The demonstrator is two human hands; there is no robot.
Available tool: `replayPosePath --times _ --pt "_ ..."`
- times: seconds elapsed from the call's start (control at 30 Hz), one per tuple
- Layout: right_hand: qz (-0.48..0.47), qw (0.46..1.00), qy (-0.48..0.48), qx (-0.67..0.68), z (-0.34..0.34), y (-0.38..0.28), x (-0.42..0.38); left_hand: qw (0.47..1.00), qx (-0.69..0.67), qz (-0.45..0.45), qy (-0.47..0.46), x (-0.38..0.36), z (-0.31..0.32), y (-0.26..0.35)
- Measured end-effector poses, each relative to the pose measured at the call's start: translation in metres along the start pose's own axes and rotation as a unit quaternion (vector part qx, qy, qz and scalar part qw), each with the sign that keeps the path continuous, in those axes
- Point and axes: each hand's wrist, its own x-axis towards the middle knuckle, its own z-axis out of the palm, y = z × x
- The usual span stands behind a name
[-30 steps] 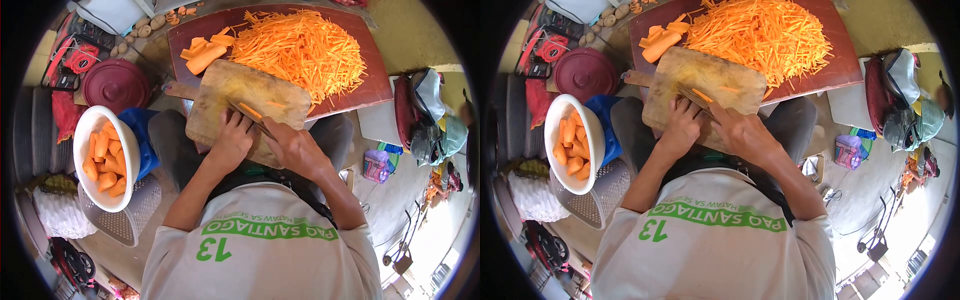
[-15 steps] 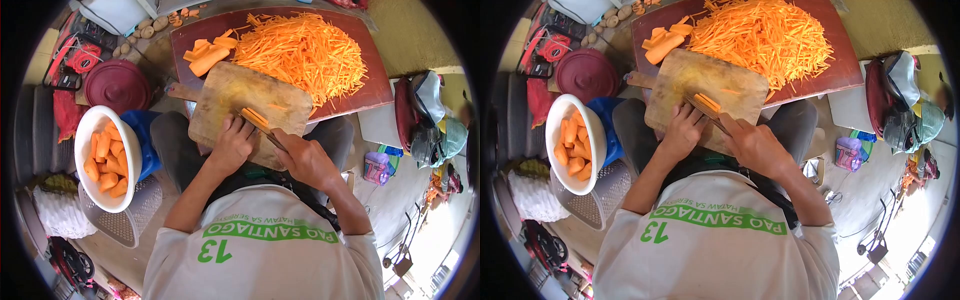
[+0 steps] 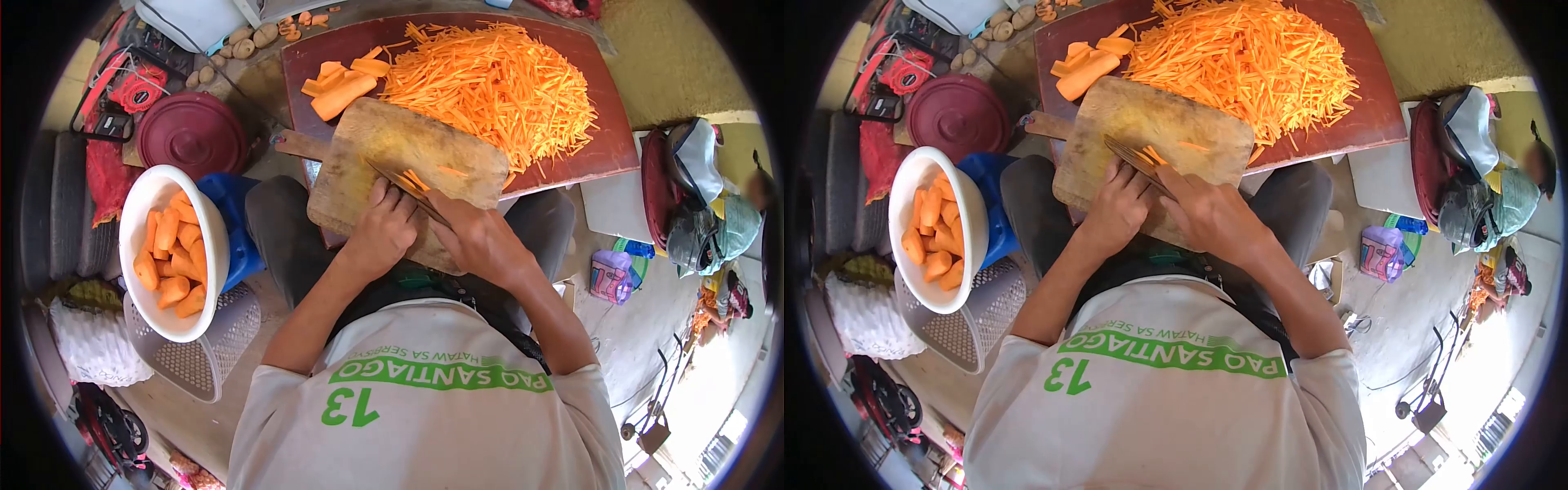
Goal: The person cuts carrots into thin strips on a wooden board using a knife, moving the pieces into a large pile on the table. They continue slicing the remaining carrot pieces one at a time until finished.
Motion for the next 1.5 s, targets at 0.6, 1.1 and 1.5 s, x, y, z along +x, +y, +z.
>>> replayPosePath --times 0.6,1.1,1.5 --pt "0.014 1.0 -0.002 0.006 -0.01 -0.011 -0.014 1.0 0.001 0.007 0.022 -0.011 0.003 -0.001" --pt "0.008 1.0 -0.003 0.015 -0.007 -0.007 -0.001 0.997 0.02 0.017 0.069 -0.007 0.011 -0.003" --pt "0.05 0.997 -0.006 0.053 -0.015 -0.013 -0.01 0.996 0.034 0.0 0.082 -0.01 0.015 0.001"
